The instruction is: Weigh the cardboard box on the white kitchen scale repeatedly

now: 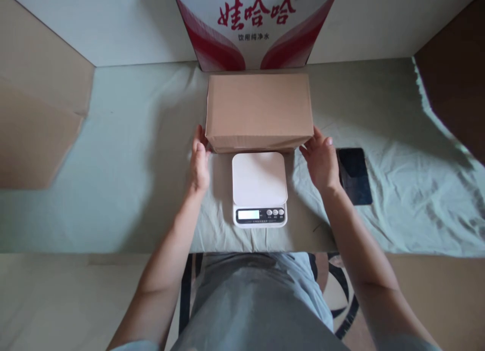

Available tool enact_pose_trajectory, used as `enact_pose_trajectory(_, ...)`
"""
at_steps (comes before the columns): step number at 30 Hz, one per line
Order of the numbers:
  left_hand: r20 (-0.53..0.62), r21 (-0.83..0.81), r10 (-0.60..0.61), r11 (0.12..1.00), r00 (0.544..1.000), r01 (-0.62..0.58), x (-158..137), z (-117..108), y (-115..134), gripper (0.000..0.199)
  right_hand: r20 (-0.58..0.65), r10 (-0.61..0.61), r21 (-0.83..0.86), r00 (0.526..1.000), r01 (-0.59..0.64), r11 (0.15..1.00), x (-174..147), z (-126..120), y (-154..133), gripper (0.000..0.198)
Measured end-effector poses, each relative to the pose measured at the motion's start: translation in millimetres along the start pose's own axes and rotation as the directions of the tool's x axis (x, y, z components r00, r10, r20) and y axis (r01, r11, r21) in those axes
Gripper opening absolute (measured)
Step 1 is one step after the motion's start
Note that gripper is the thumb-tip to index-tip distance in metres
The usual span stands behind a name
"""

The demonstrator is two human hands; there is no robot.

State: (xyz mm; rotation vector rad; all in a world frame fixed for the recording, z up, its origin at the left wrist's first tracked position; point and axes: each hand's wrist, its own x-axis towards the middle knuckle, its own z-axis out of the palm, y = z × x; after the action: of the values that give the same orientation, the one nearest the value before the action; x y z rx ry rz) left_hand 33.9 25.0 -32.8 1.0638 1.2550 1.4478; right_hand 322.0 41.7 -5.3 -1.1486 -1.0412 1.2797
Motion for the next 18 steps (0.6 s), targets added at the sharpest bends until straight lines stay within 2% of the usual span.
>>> enact_pose_trajectory(5, -0.004, -0.005, -0.013, 1.000, 1.000, 0.013, 4.8, -4.0, 6.9, 0.069, -0.024, 0.024, 0.000, 0.999, -0.024, 1.000, 9.5, -5.1, -3.7, 0.073)
enact_pose_trajectory(11, 0.040, 0.003, -0.031, 1.000, 0.999, 0.031, 8.8, 0.7, 6.5, 0.070, 0.012, 0.009, 0.011, 1.000, -0.009, 1.000, 8.5, 4.6, -9.8, 0.064)
enact_pose_trajectory(15, 0.066, 0.007, -0.006, 1.000, 0.998, 0.005, 10.5, 7.1, 5.2, 0.067, 0.070, -0.010, 0.010, 0.997, 0.009, 1.000, 8.8, 13.4, -7.5, 0.059)
enact_pose_trajectory(18, 0.091, 0.016, 0.028, 0.999, 0.995, -0.029, 11.8, 11.6, 13.6, 0.066, 0.059, -0.008, -0.003, 0.998, 0.009, 1.000, 13.7, 17.0, -10.3, 0.061)
